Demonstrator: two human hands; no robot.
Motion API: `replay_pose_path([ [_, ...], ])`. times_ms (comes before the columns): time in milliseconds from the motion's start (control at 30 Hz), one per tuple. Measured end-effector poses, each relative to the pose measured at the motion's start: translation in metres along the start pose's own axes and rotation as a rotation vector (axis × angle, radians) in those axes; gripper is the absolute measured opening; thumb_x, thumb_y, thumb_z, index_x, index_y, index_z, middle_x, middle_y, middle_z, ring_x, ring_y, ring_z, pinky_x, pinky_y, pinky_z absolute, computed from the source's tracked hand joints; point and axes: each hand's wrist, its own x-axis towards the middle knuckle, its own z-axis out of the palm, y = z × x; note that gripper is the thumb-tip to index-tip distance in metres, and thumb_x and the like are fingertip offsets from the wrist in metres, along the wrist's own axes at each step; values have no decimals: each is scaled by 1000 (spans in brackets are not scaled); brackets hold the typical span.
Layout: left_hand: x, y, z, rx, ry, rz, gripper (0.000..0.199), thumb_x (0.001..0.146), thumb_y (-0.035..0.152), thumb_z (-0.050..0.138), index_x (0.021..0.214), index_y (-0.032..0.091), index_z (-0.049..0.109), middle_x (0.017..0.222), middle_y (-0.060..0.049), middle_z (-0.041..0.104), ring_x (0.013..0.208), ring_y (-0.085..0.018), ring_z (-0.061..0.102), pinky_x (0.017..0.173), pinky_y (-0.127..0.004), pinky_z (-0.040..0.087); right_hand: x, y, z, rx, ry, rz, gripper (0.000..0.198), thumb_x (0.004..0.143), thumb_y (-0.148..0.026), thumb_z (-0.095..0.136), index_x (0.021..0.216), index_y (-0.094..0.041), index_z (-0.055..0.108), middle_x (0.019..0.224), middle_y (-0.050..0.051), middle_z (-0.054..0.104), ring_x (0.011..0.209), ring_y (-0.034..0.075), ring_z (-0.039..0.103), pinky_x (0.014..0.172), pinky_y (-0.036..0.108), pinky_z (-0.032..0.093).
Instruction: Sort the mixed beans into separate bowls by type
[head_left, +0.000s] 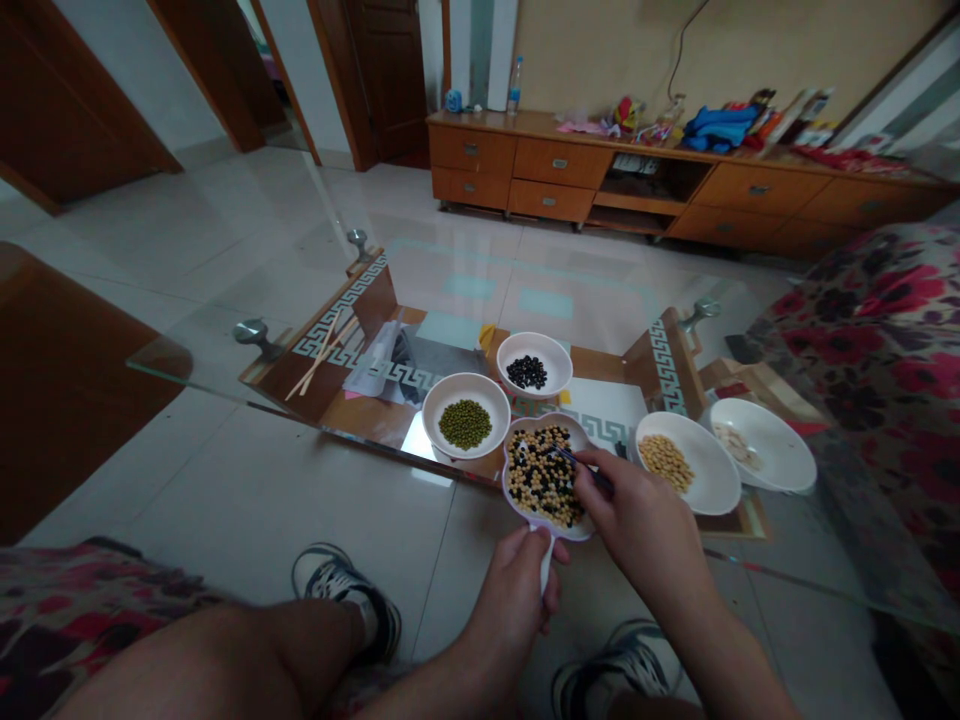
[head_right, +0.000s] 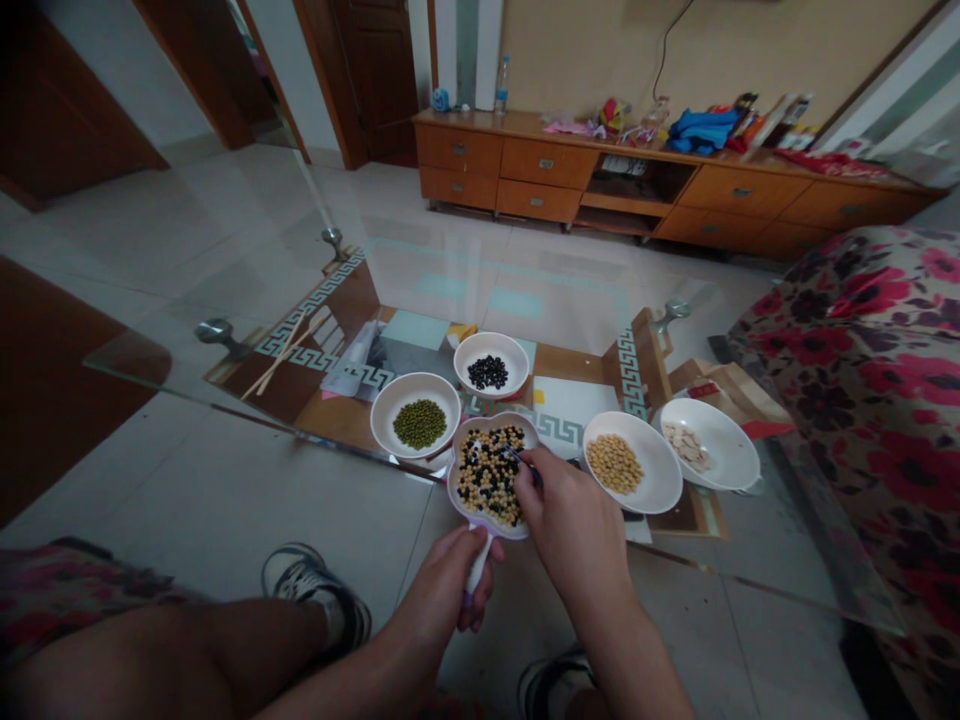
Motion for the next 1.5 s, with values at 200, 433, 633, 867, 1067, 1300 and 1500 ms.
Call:
replay_pose_path([
  [200,-1,-2,0,-12,1,3,47,77,64,43,80,19,56,46,6,39,42,-9,31,45,-24,25,1,-8,1,77,146,-49,28,92,-35,48,103,-23,71,85,4,75,69,17,69,62,27,46],
  [433,5,-4,1,-17,-2,12,44,74,65,44,69,21,50,44,6,38,39,-9,31,42,-25,23,3,-38,10,210,224,-201,25,93,-27,49,107,-20,69,97,5,74,81,16,68,75,27,50],
  [633,4,-1,2,-3,8,21,46,74,65,44,59,21,46,43,5,36,39,-8,32,42,-24,23,4,-47,18,205,213,-255,26,93,-25,49,108,-20,69,99,6,75,81,16,69,76,28,50],
  [867,4,-6,1,-26,-8,34,42,76,62,42,72,21,51,44,6,38,39,-9,30,42,-24,24,0,-30,13,196,196,-137,27,92,-30,48,108,-21,69,97,5,75,80,17,69,72,27,49],
  [1067,3,-3,1,-8,-2,0,41,76,58,39,78,19,53,45,6,38,40,-9,30,43,-24,25,-2,-22,11,94,111,-38,27,91,-32,49,104,-22,71,86,5,75,71,18,69,61,26,45],
  [1300,3,-2,0,0,-6,11,40,77,57,39,77,20,53,44,6,38,39,-10,29,42,-24,25,-1,-24,17,-12,-49,-7,26,93,-32,47,105,-27,70,95,1,75,77,19,70,63,28,46],
  [1500,3,-3,0,0,-5,22,38,78,55,38,76,20,53,43,6,37,38,-10,29,42,-24,25,2,-25,22,-13,-64,-17,26,94,-31,47,108,-26,69,100,2,75,82,18,70,66,26,46],
])
